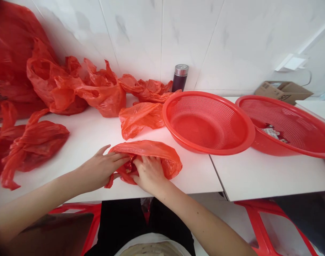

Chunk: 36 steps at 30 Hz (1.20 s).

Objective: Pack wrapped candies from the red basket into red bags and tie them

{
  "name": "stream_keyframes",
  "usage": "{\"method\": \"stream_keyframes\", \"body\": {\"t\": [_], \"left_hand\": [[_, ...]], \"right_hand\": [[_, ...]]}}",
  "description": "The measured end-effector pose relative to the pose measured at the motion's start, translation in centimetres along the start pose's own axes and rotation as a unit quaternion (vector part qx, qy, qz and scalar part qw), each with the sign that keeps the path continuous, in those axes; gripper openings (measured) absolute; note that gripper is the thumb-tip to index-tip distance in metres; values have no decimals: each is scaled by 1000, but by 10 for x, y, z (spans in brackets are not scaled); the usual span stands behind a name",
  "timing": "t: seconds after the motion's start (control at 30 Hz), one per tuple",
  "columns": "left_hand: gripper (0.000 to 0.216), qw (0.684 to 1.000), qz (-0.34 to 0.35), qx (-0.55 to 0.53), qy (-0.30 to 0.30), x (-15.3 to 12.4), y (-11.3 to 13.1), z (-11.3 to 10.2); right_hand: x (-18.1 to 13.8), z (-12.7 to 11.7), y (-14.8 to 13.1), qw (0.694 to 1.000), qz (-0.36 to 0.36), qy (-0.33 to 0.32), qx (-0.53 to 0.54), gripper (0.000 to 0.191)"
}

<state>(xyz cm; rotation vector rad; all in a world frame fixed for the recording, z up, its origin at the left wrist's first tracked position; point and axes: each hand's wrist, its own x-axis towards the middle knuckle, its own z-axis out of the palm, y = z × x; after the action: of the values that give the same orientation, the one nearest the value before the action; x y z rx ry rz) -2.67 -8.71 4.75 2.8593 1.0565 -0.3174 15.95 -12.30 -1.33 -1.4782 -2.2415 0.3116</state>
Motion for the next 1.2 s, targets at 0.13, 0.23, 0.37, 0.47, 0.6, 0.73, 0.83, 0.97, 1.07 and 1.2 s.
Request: {"method": "stream_keyframes", "body": {"t": [0.13,0.23,0.37,0.47,0.6,0.73,0.83,0.97,1.07,1.2], "left_hand": [[52,1000,-16,-14,10,-2,-2,1],[52,1000,-18,-11,13,-1,-2,2],[54,1000,-18,-17,17,1,-3,4],[52,999,-16,-41,31,3,-6,3],[58,998,-29,-61,10,1,-8,-4],[63,998,-36,-54,-4,-1,-8,-6],[64,999,-40,-32,7,-1,-9,1],[58,999,-30,-21,26,-2,-11,11],[43,998,-7,-33,49,-9,-11,5],[23,985,19,-167,36,-32,-13,-32]], "right_hand": [[-2,0,-1,1000,-7,-19,0,11],[-3,-2,-1,1000,7,-20,-3,14],[-1,-1,-4,1000,1,4,11,15],[-1,5,-8,1000,-12,24,11,15],[-2,10,-11,999,-18,26,15,26],[-1,0,-11,999,-35,-10,18,15],[2,-13,-7,998,-23,-61,17,13],[4,-26,3,999,-7,-45,16,41],[2,-40,9,1000,-22,7,17,55],[-11,-77,13,998,-34,-18,-53,45]]}}
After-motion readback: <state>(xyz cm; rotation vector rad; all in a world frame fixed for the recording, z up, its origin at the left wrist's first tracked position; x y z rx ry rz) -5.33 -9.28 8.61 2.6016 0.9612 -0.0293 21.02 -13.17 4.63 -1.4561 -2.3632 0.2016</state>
